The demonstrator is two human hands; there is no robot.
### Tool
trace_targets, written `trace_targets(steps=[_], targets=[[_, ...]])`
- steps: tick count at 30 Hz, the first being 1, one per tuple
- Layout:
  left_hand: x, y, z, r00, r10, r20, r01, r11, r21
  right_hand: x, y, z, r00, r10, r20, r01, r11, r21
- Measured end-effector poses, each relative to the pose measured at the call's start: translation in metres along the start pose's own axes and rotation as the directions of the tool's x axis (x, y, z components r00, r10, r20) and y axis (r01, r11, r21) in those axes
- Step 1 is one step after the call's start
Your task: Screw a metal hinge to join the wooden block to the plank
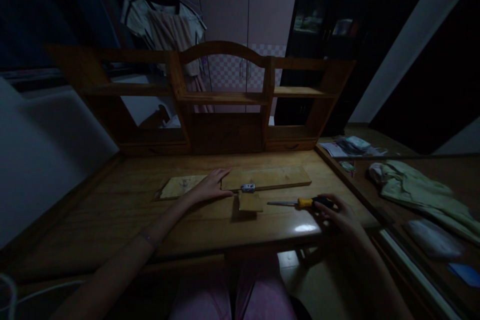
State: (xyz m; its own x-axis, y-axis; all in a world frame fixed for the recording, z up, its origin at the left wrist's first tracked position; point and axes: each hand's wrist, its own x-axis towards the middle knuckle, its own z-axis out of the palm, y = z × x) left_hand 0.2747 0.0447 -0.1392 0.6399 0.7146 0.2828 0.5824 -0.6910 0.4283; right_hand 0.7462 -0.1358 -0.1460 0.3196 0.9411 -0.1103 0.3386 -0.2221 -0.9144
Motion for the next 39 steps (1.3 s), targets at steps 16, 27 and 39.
trace_targets(steps=[16, 27, 39], targets=[[0.081, 0.066, 0.044, 0.974, 0.118, -0.196, -0.140, 0.985, -0.102, -0.084, 0.013, -0.089, 0.899, 0.190, -0.394, -0.181, 0.982, 0.061], [0.231, 0.138, 0.145, 0.971, 0.123, -0.207, -0.158, 0.974, -0.162, -0.070, 0.039, -0.110, 0.938, 0.088, -0.336, -0.055, 0.993, 0.106], [0.277, 0.140, 0.175, 0.980, 0.136, -0.147, -0.157, 0.978, -0.139, 0.004, 0.020, -0.081, 0.993, 0.001, -0.120, 0.029, 0.968, 0.251]])
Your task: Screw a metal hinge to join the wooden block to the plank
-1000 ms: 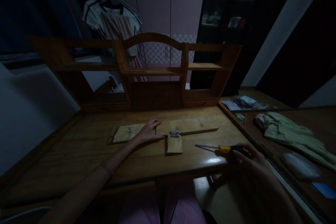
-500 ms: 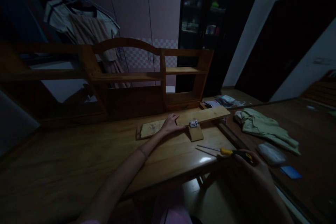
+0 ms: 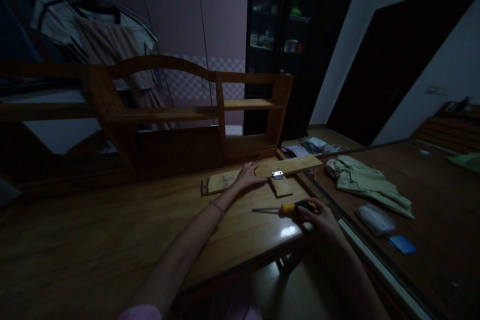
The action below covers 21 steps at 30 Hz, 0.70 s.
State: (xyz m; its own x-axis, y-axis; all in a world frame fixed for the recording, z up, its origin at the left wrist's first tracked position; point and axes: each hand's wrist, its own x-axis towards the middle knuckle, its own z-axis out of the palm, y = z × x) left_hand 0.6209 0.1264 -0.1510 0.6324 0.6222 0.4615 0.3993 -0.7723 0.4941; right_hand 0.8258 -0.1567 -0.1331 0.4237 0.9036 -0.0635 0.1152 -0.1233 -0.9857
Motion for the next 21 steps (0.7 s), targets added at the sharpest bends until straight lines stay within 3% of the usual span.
trace_targets(steps=[6, 8, 10, 13, 15, 17, 21], targets=[[-0.009, 0.009, -0.010, 0.999, 0.032, -0.025, -0.032, 0.999, 0.016, 0.032, 0.018, 0.003, 0.991, -0.079, -0.106, 0.080, 0.997, 0.002], [-0.021, 0.024, -0.022, 0.995, 0.042, -0.087, -0.042, 0.999, 0.005, 0.033, 0.021, 0.004, 0.984, -0.115, -0.138, 0.115, 0.993, -0.008], [-0.041, 0.047, -0.039, 0.975, 0.060, -0.216, -0.078, 0.994, -0.077, 0.030, 0.021, 0.006, 0.979, -0.133, -0.153, 0.131, 0.991, -0.021], [-0.085, 0.093, -0.070, 0.957, -0.038, -0.288, -0.028, 0.975, -0.221, 0.023, 0.016, 0.013, 0.973, -0.150, -0.173, 0.145, 0.989, -0.043], [-0.123, 0.126, -0.090, 0.960, -0.192, -0.202, 0.105, 0.920, -0.378, 0.014, 0.008, 0.019, 0.969, -0.158, -0.191, 0.148, 0.987, -0.067], [-0.165, 0.155, -0.105, 0.929, -0.355, -0.105, 0.256, 0.822, -0.508, -0.004, -0.005, 0.023, 0.958, -0.167, -0.232, 0.143, 0.983, -0.117], [-0.252, 0.192, -0.128, 0.857, -0.515, 0.011, 0.440, 0.720, -0.536, -0.063, -0.039, 0.028, 0.885, -0.298, -0.358, 0.157, 0.914, -0.374]])
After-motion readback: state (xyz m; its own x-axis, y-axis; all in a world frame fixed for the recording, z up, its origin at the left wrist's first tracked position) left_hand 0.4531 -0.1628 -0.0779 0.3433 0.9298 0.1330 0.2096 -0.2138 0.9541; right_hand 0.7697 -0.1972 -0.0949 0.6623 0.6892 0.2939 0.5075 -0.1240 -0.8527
